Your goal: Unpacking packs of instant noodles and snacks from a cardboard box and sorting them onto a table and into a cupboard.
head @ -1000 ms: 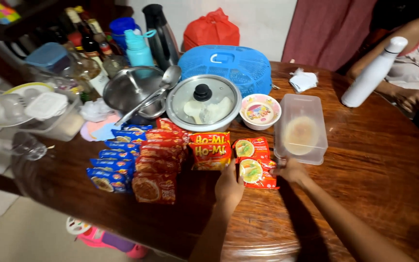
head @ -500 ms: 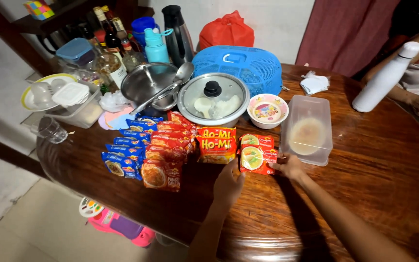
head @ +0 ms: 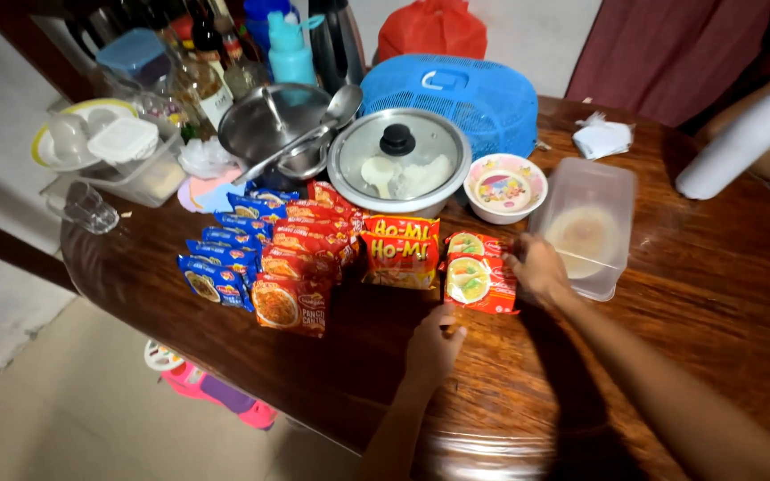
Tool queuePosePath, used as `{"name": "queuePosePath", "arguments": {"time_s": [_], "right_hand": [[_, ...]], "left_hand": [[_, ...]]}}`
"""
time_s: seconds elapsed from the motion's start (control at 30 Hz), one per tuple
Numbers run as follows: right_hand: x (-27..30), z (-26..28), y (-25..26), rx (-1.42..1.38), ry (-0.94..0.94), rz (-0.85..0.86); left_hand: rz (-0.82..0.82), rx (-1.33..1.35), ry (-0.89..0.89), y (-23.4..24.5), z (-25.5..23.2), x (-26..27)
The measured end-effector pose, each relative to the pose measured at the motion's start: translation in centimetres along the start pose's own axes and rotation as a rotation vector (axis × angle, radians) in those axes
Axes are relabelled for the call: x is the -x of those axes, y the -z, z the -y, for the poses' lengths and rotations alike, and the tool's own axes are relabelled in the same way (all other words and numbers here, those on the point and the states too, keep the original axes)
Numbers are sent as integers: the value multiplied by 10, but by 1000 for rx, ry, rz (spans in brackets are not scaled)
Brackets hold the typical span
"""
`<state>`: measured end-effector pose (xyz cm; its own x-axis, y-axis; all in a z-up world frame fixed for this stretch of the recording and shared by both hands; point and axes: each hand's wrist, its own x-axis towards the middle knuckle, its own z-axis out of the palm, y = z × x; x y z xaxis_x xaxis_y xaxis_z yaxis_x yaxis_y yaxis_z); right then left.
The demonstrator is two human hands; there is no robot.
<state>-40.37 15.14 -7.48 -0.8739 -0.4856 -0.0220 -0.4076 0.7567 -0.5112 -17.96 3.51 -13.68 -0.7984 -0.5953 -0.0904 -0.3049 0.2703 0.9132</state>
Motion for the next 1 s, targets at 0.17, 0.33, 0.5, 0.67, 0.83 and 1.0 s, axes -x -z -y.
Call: {"name": "queuePosePath", "arguments": {"time_s": [0.17,0.33,0.5,0.67,0.83,1.0], "right_hand": [[-45,-1,-22,58,251,86],[-82,-12,-48,92,317,186],[-74,11,-23,199,209,381],[-24,9,14,174,179,273],[11,-2,48,284,14,232],[26,-24,67,151,-3,1]], "left_hand": [[39,387,142,-62,62,-44],[233,803,596,-86,69,-66],[95,951,717,-116,85,-83],[70,1000,623,-135,78,-82],[130,1004,688,-174,53,-81],[162,1264,529,-190,28,-75]]}}
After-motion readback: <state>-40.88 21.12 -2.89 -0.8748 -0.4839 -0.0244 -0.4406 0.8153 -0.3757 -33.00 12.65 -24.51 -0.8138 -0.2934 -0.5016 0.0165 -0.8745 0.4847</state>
